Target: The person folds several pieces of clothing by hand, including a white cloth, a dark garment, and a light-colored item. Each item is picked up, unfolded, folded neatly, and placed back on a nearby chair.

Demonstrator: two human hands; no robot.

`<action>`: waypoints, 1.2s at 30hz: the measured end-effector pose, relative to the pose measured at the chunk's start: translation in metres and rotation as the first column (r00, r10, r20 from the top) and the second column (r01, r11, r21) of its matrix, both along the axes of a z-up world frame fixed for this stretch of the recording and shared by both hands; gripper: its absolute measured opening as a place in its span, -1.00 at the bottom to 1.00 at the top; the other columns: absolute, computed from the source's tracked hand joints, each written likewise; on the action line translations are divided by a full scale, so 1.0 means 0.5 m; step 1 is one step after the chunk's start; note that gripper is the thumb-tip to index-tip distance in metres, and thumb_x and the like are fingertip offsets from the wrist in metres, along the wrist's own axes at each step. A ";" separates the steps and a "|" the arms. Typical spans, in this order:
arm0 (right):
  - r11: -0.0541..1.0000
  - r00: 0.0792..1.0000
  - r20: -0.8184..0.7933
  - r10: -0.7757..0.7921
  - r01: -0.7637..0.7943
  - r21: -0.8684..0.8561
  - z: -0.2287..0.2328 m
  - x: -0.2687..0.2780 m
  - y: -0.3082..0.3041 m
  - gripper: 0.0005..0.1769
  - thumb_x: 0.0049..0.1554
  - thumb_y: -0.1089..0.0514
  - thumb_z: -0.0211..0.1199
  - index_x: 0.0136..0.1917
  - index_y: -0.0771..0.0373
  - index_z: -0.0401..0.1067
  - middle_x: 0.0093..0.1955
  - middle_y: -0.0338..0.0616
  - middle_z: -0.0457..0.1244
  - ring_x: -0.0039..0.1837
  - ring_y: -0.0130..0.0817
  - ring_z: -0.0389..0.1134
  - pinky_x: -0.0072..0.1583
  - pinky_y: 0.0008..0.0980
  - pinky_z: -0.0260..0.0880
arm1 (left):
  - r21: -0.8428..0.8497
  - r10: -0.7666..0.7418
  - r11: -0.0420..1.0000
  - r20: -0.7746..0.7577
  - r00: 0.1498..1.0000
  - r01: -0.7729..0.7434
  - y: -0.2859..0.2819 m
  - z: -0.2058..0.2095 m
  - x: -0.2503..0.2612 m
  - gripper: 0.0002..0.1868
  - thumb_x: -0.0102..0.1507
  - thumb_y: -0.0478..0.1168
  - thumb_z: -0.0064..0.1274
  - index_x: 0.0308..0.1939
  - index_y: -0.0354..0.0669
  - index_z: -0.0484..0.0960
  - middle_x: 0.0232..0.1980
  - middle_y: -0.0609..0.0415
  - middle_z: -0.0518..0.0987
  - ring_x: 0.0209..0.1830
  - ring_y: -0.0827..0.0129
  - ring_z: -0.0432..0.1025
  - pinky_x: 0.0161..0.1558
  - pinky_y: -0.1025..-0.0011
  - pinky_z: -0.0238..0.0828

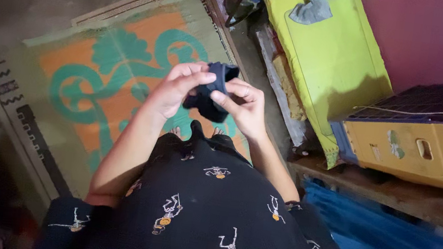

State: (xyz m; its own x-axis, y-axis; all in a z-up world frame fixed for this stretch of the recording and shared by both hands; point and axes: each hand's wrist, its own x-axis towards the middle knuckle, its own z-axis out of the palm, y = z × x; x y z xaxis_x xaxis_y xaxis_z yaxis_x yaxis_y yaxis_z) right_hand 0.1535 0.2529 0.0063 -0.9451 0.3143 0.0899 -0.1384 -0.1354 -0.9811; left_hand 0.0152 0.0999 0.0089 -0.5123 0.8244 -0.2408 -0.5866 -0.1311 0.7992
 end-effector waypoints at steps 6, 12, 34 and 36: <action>0.970 0.999 0.036 0.004 -0.013 0.245 0.027 0.009 0.030 -0.85 0.10 0.30 0.50 -0.02 0.32 0.64 -0.03 -0.17 0.39 -0.01 -0.45 0.38 0.07 -0.45 0.39 | -0.036 0.001 0.999 -0.086 0.996 -0.004 0.007 -0.004 0.007 -0.74 0.17 -0.22 0.35 -0.11 -0.22 0.73 -0.22 0.21 0.68 -0.27 0.60 0.51 -0.16 0.62 0.42; 0.901 0.979 -0.203 0.026 0.065 0.430 0.074 0.020 0.048 -0.74 -0.04 0.22 0.58 -0.05 0.18 0.64 0.51 -0.04 0.16 0.51 -0.21 0.20 0.36 -0.21 0.38 | -0.099 -0.054 0.995 -0.281 0.958 0.027 0.013 -0.002 0.015 -0.71 0.07 -0.26 0.46 -0.23 -0.25 0.69 -0.28 0.21 0.67 -0.32 0.61 0.50 -0.21 0.59 0.45; 0.904 0.894 -0.147 -0.424 0.428 -0.002 0.041 0.042 0.132 -0.77 0.02 0.49 0.43 -0.02 0.36 0.61 0.14 -0.09 0.40 0.15 -0.35 0.40 0.22 -0.37 0.43 | -0.050 0.129 0.959 -0.796 0.591 -0.278 -0.069 0.065 -0.051 -0.36 -0.01 -0.54 0.38 0.15 -0.08 0.69 -0.02 0.18 0.54 -0.14 0.56 0.46 -0.08 0.57 0.46; 0.864 0.848 -0.227 -0.479 0.501 0.051 0.037 0.048 0.151 -0.75 0.02 0.49 0.41 -0.01 0.35 0.60 0.19 -0.16 0.37 0.22 -0.37 0.40 0.28 -0.38 0.43 | -0.128 0.112 0.908 -0.844 0.524 -0.400 -0.091 0.066 -0.061 -0.26 -0.04 -0.55 0.38 0.24 -0.08 0.66 -0.08 0.15 0.51 -0.21 0.52 0.40 -0.12 0.55 0.49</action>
State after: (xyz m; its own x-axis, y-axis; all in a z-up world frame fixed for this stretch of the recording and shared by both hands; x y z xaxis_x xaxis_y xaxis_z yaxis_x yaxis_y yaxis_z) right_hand 0.1772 0.3282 0.0246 -0.6285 0.7099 0.3178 -0.3533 0.1035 -0.9298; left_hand -0.0151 0.0546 0.0418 -0.7792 0.5934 0.2019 0.3460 0.1386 0.9279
